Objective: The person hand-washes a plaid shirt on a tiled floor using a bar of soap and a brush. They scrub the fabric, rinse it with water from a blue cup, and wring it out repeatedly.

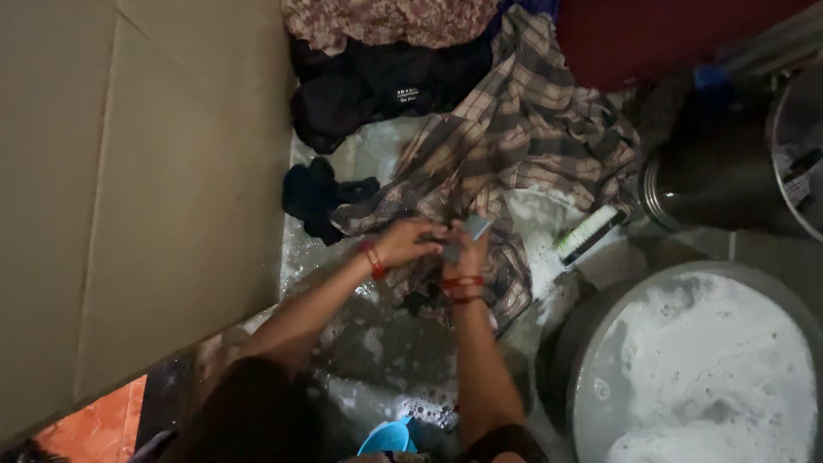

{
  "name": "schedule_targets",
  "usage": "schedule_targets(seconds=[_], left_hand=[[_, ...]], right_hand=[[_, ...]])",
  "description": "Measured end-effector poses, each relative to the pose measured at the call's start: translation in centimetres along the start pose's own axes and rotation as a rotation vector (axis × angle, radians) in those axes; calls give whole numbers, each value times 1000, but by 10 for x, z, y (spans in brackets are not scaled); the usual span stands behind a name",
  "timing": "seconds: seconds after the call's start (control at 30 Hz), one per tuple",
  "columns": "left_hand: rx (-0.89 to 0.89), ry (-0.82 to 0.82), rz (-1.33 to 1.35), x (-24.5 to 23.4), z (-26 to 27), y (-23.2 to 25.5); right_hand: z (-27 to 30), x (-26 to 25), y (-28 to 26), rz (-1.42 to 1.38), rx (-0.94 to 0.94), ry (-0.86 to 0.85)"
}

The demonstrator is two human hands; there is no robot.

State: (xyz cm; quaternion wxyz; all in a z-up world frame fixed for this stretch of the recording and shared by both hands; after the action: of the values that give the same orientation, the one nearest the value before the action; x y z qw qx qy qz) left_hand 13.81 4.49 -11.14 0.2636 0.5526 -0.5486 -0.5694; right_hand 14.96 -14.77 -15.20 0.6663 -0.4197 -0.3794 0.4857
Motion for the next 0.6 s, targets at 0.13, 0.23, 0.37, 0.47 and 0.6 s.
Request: schedule_targets(seconds=[0.13,0.23,0.37,0.47,0.6], left_hand=[[-81,-32,-765,-45,20,1],[1,64,-833,-62,26,19],[-113,7,-924,-41,29,12],[-35,-130,-785,-19,23,4],[156,-79,-660,13,46,7]], right_hand=[[46,-17,-8,1463,-490,238],[81,-8,0,1685,-1007,146],[-40,-78,-32,1680,-637,31],[-95,-94,-99,1638,-900,306],[-69,4,-58,1538,-626,240]])
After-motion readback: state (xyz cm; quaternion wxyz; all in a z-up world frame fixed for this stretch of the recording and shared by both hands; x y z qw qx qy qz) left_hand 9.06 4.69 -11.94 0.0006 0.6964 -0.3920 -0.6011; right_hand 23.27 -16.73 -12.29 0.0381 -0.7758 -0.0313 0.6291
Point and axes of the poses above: each hand's wrist, its own z-axis away from the middle knuckle, its own x-axis out of the palm, y = z × x, the point moved 4 cm from there along -z, towards the middle knuckle, and after that the axes turned 2 degrees about z, right-handed, at the moved point
